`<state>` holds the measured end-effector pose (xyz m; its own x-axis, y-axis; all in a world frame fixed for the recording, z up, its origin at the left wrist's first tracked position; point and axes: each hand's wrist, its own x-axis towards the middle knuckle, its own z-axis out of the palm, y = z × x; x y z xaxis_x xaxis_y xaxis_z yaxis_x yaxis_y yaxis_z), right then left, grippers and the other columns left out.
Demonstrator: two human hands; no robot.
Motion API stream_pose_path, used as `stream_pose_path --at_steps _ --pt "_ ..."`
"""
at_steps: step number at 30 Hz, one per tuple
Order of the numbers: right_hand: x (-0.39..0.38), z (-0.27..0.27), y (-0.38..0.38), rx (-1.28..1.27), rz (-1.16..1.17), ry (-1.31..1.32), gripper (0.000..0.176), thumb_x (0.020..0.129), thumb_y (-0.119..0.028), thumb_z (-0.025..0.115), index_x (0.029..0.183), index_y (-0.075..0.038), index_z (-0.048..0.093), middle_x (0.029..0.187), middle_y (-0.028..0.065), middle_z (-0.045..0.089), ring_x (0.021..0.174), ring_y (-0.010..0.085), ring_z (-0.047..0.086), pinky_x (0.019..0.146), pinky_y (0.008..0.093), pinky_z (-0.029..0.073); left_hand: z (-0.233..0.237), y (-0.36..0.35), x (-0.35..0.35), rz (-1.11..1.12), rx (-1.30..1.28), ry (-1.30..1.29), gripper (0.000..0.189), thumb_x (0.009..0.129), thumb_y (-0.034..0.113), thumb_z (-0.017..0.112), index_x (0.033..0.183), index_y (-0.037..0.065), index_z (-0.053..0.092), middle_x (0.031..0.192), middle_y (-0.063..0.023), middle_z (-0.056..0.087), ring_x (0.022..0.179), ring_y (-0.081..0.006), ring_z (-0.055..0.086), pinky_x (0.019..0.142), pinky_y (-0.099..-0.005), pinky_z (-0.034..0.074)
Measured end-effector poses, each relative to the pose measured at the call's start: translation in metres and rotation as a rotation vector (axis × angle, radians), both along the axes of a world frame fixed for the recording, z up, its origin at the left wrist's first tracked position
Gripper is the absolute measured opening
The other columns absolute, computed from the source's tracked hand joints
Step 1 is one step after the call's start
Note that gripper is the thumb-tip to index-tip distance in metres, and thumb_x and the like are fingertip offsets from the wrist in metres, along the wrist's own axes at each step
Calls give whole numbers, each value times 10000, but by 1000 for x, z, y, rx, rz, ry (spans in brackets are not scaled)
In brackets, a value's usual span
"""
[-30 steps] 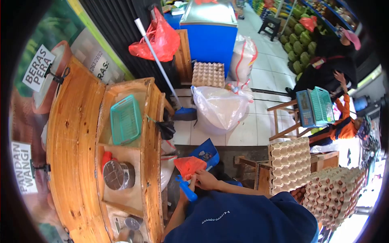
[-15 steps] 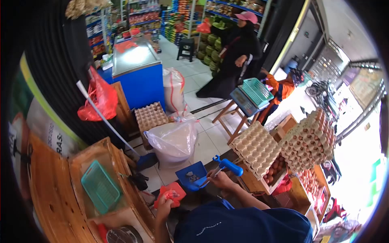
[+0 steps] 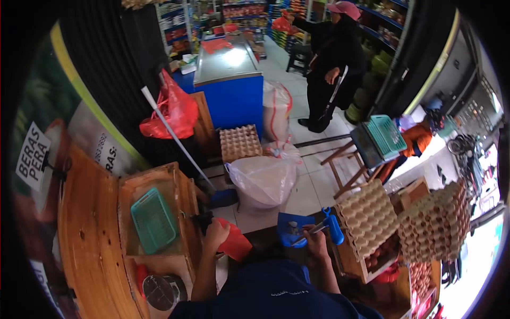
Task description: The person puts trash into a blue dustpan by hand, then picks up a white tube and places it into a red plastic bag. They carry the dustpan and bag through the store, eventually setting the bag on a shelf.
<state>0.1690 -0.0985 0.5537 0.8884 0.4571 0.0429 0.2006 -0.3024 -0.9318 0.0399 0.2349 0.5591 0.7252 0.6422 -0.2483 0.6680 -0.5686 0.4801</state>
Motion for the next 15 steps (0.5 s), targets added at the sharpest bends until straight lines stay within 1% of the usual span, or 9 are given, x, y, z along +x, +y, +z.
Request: stream_pose_path --at_steps 2,3,5,7,9,10,12,13,15 --pt "10 4 4 34 -148 166 155 852 -81 564 982 -1 595 884 99 644 863 167 597 777 299 460 15 5 5 40 -23 -35 493 792 323 582 1033 -74 416 864 -330 586 847 -454 584 788 -505 458" --pt "16 -1 5 40 -136 163 155 852 -81 564 982 -1 595 884 99 644 863 167 597 777 299 460 25 7 8 54 -50 -73 479 784 305 598 1037 -52 403 886 -323 585 852 -454 580 782 -505 458" --pt "32 -14 10 108 -237 90 165 844 -83 592 974 17 606 851 104 636 813 167 598 753 302 469 46 9 11 102 -9 -162 439 778 280 608 1022 -25 406 883 -311 582 845 -464 570 757 -511 456" --pt "45 -21 15 110 -288 93 161 840 -82 594 965 18 609 848 104 636 807 166 596 749 300 466 50 18 11 144 25 -235 403 773 254 617 1007 1 409 879 -298 579 837 -474 560 733 -516 454" --pt "61 -31 22 110 -367 128 171 824 -83 603 959 22 612 830 99 634 789 162 588 741 292 460 42 38 16 77 188 -506 268 825 166 579 1005 46 421 818 -206 598 702 -365 603 579 -428 478" --pt "70 -36 26 115 -357 116 171 824 -83 603 959 22 612 830 99 634 789 162 588 741 292 460 37 52 20 86 192 -519 268 825 166 579 1005 46 421 818 -206 598 702 -365 603 579 -428 478" --pt "83 -43 36 89 -436 114 184 812 -87 613 956 28 610 819 103 634 792 166 590 742 294 459 26 80 29 182 -614 -798 137 886 99 499 1005 68 437 774 -126 597 583 -173 568 473 -278 439" --pt "90 -47 43 43 -491 78 182 808 -82 612 948 34 608 805 105 632 788 170 590 743 296 457 36 85 36 218 -605 -803 127 925 81 437 1050 75 461 775 -65 585 563 -48 493 457 -175 379" --pt "106 -57 52 54 -500 88 179 808 -76 606 947 36 605 806 107 631 783 172 589 743 297 456 30 110 47 285 -643 -787 161 928 96 438 1085 70 462 764 -68 584 546 -61 495 453 -183 383"
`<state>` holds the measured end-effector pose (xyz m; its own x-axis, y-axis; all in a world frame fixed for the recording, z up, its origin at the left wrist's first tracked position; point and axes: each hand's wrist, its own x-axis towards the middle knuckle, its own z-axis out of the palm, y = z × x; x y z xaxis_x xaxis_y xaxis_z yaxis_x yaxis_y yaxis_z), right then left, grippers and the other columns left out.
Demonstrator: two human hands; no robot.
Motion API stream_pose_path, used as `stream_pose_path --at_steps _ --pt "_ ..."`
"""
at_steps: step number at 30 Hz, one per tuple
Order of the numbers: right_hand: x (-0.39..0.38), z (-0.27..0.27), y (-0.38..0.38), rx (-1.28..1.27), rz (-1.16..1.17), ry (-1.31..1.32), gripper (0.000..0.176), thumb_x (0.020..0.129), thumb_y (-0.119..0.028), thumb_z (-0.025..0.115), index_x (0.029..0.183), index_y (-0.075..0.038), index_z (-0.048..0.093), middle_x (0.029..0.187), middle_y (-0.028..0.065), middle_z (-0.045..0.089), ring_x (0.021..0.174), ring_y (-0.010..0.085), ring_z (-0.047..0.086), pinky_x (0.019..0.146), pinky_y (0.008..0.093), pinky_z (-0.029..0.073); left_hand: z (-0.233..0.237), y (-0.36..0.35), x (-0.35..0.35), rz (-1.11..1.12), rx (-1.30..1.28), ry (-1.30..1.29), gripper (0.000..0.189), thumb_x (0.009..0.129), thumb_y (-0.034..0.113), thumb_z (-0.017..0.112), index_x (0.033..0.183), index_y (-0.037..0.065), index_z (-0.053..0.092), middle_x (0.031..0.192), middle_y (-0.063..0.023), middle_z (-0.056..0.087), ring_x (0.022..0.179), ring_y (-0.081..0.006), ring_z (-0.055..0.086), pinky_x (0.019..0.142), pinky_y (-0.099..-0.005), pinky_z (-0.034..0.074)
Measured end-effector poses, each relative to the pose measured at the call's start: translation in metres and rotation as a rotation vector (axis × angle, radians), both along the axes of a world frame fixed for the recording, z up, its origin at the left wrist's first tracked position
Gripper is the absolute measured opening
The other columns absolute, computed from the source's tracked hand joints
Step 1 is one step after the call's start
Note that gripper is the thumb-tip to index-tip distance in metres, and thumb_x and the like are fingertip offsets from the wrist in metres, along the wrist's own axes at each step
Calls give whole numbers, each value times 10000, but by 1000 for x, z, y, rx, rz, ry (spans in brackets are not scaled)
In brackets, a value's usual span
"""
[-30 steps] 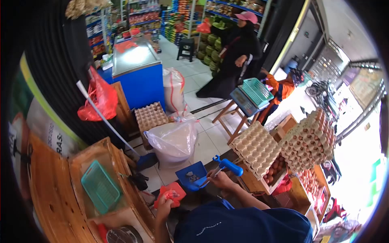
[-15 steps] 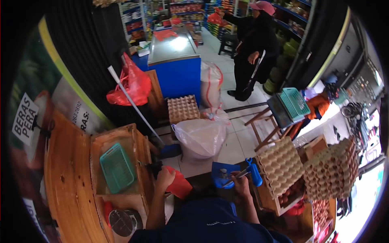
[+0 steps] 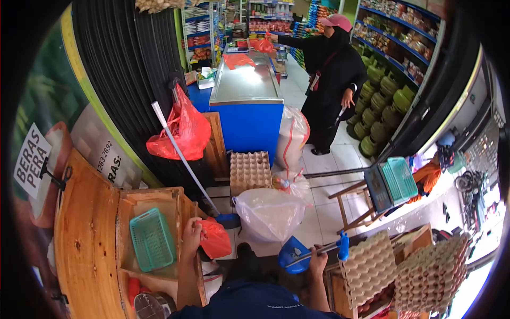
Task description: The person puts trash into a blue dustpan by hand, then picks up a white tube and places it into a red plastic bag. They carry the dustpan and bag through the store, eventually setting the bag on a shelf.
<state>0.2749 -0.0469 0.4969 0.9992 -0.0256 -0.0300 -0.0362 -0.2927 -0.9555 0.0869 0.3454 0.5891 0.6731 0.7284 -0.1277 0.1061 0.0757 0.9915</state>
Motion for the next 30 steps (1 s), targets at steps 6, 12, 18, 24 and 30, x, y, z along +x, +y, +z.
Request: stream_pose_path --at_steps 6,12,18,24,30 --pt "58 19 28 -79 -117 -62 166 814 -68 596 944 36 599 821 108 625 768 176 582 704 304 463 -29 63 45 122 -231 -45 225 925 121 443 1134 47 479 709 -83 581 495 -86 492 451 -197 391" --pt "139 4 -3 -145 -101 -138 159 833 -76 604 975 -5 600 713 11 548 599 83 496 492 226 396 -14 92 76 6 -295 53 177 898 125 478 1034 16 515 699 -77 570 506 -93 490 463 -211 396" --pt "179 78 -8 -14 -111 -30 236 832 29 542 1067 25 566 909 103 643 806 162 602 726 265 478 69 115 104 -71 -237 -165 130 889 99 458 965 23 531 669 -60 539 541 -100 500 496 -212 411" --pt "227 142 -1 379 -116 -225 75 725 13 471 787 -1 511 737 79 549 803 222 590 779 301 431 138 107 145 -14 -265 -370 106 886 121 436 913 35 492 624 -29 445 560 -109 467 649 -276 489" --pt "319 155 -15 658 -424 -391 189 845 -112 515 688 -96 412 545 -41 337 448 62 336 432 222 290 150 67 227 118 -182 -450 77 846 112 403 866 72 466 621 5 372 505 -66 329 578 -255 434"
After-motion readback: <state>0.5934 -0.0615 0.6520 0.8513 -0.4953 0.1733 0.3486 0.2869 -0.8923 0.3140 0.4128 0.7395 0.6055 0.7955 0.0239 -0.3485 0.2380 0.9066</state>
